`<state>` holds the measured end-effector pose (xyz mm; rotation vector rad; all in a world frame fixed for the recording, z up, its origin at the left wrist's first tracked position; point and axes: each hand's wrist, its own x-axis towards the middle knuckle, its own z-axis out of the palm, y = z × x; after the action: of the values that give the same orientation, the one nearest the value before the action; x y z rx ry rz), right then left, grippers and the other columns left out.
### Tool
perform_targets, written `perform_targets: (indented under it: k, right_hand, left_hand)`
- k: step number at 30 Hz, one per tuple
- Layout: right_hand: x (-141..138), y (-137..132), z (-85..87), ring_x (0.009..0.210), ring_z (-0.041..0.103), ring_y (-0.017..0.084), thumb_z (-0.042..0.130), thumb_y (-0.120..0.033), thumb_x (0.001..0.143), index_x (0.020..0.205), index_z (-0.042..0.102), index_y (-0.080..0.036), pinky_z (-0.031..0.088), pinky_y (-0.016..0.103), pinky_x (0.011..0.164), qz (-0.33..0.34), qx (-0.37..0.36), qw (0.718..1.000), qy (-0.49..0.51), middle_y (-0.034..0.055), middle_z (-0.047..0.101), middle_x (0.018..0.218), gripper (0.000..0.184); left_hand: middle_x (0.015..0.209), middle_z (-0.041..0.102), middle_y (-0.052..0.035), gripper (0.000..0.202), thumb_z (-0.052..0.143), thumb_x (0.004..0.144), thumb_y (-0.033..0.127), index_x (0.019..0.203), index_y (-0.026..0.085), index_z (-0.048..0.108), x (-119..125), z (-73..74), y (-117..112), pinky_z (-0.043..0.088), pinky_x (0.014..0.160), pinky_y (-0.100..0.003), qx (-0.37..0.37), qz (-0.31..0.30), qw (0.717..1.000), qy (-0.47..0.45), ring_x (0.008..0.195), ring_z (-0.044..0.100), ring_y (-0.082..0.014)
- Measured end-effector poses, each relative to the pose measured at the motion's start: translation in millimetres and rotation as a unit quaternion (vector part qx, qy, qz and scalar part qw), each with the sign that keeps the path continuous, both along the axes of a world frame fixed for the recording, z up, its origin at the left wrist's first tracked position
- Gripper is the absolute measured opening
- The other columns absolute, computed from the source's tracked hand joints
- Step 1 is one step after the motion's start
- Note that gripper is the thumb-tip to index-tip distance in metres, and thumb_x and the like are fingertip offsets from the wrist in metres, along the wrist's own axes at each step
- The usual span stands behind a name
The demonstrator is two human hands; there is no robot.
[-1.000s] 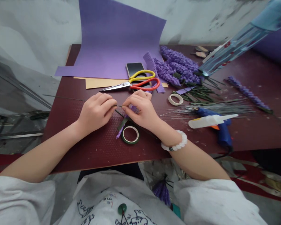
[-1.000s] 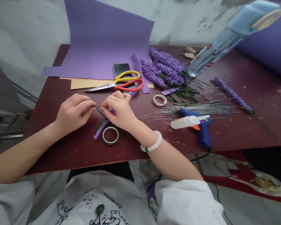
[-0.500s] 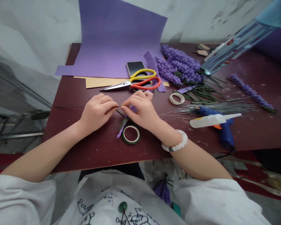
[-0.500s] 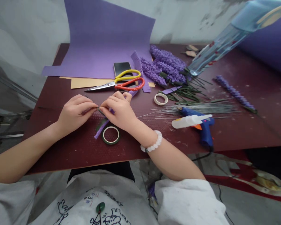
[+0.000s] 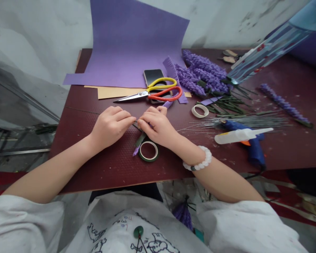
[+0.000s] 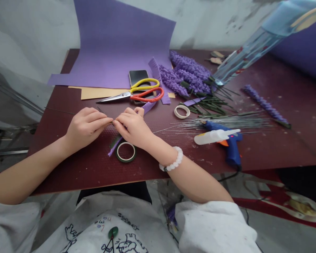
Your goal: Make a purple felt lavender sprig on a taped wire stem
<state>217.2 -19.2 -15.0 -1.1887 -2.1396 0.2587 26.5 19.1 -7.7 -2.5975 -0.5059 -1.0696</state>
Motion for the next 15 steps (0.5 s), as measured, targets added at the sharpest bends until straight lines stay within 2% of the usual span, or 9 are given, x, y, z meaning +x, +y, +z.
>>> perform_targets:
  k: [3, 7, 12, 15]
  right_hand:
    - [0.3, 0.6, -0.6, 0.071, 0.05, 0.014, 0.041, -0.021, 0.094, 0.062, 0.051, -0.018, 0.022, 0.037, 0.079, 0.008, 0.003, 1.0, 0.001, -0.0015, 0.058, 0.062, 0.034]
    - [0.8, 0.3, -0.9, 0.073, 0.052, 0.014, 0.041, -0.023, 0.095, 0.064, 0.054, -0.018, 0.022, 0.037, 0.08, 0.019, 0.015, 1.0, -0.001, -0.0015, 0.061, 0.064, 0.034]
    - [0.4, -1.8, 1.7, 0.08, 0.054, 0.017, 0.051, -0.029, 0.091, 0.08, 0.06, -0.019, 0.024, 0.038, 0.083, -0.008, 0.049, 0.999, -0.004, 0.0, 0.066, 0.077, 0.017]
    - [0.2, -2.0, 2.3, 0.078, 0.053, 0.016, 0.05, -0.025, 0.091, 0.078, 0.059, -0.02, 0.024, 0.037, 0.083, -0.018, 0.061, 0.998, -0.005, -0.0011, 0.064, 0.074, 0.017]
  left_hand:
    - [0.076, 0.071, -0.0028, 0.012, 0.057, 0.086, 0.015, 0.091, 0.015, 0.068, 0.9, 0.1, -0.7, 0.046, 0.064, -0.027, -0.002, -0.014, 1.0, -0.001, 0.067, 0.055, -0.0134]
    - [0.073, 0.069, -0.0021, 0.013, 0.055, 0.085, 0.012, 0.084, 0.016, 0.067, 1.6, 1.2, -2.3, 0.047, 0.065, -0.026, -0.02, -0.019, 1.0, -0.009, 0.065, 0.054, -0.0126]
    - [0.075, 0.069, -0.0041, 0.014, 0.053, 0.083, 0.009, 0.083, 0.014, 0.066, -0.3, 3.4, -2.2, 0.049, 0.064, -0.027, -0.034, -0.003, 0.999, 0.008, 0.065, 0.055, -0.014]
    - [0.074, 0.068, -0.0043, 0.017, 0.051, 0.084, 0.009, 0.083, 0.014, 0.067, -1.0, 4.1, -2.1, 0.048, 0.063, -0.027, -0.031, 0.006, 0.999, 0.024, 0.065, 0.054, -0.0141]
